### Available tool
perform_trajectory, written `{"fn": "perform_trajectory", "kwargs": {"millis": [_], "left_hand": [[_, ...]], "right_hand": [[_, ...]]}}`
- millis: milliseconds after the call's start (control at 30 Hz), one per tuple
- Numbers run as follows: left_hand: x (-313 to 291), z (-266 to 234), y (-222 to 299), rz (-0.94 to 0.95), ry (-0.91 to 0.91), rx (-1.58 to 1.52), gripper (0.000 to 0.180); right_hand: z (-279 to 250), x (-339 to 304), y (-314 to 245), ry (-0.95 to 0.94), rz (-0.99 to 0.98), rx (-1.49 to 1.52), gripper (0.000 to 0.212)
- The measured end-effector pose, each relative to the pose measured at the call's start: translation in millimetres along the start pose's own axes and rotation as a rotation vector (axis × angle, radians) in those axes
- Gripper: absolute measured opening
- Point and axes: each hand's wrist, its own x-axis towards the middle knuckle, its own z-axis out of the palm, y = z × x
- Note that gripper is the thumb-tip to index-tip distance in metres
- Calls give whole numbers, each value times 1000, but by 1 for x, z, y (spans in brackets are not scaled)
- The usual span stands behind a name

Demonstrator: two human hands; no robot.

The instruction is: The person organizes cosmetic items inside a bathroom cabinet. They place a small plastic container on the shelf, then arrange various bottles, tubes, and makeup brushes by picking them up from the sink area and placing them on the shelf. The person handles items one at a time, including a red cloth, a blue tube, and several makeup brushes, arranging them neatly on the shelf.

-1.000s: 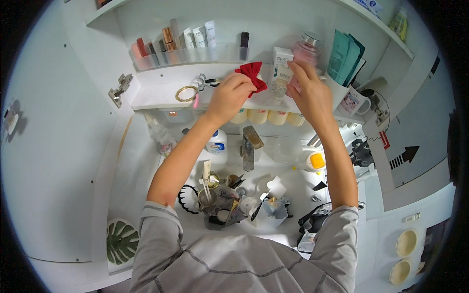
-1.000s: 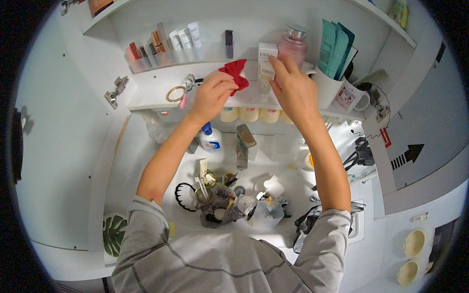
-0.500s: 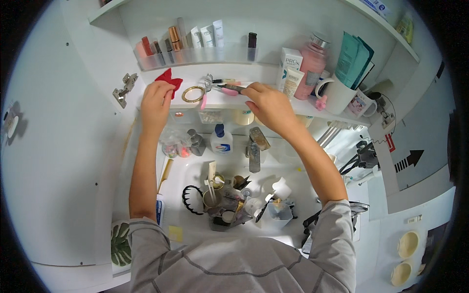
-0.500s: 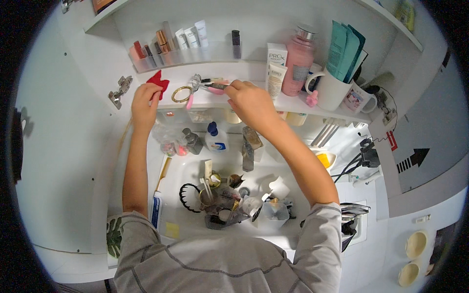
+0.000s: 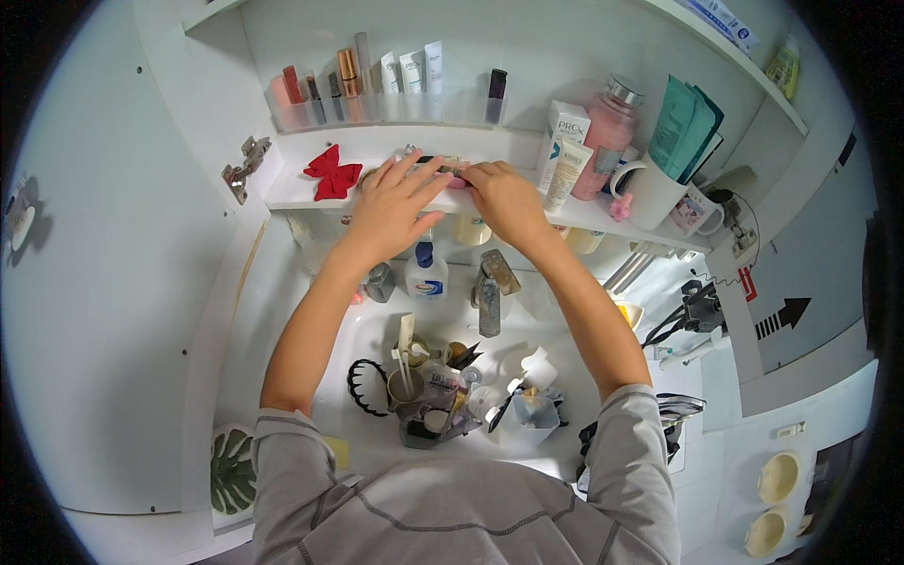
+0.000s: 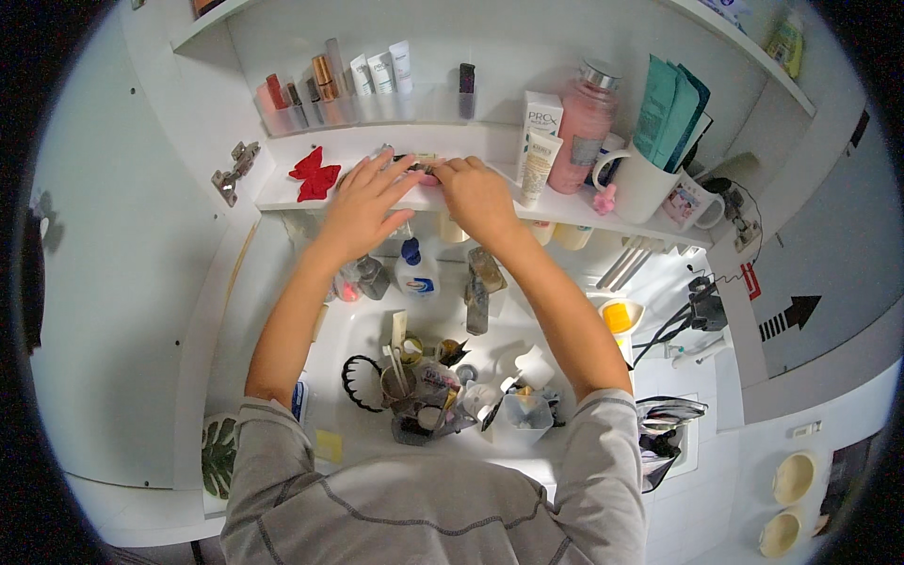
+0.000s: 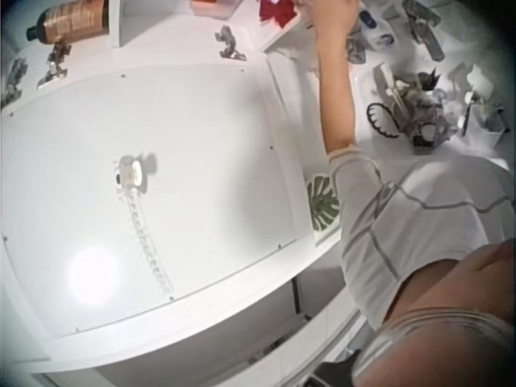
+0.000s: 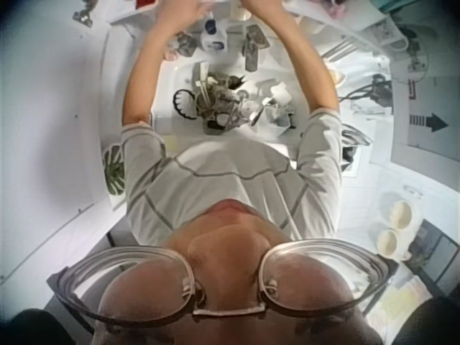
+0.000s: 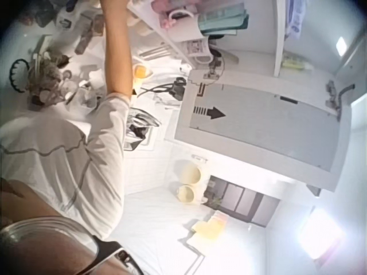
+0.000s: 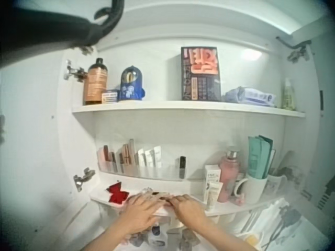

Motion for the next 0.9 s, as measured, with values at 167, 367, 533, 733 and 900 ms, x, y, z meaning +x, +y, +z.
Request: {"fn": "perform_trajectory", "kwargs": {"millis": [167,367,533,733,900], "left_hand": [[-2,16,-15,-77,-45,-44,37],[-16,9,-36,-107,-11,-18,35],[-18,7,-51,-69,23,55,34],[-17,3,-47,-140,-2,1,37],[-12,-8,-35,-81,44,6,40]], "right_hand": [[-1,0,7,-33,-13,12,18],[-2,0,5,-117,71,23,20],[7,2,-2,-33,28,20,21],[-41,-18,-32,-67,-72,36,23],[-127,-55,-26,117,-39,115,22]]}}
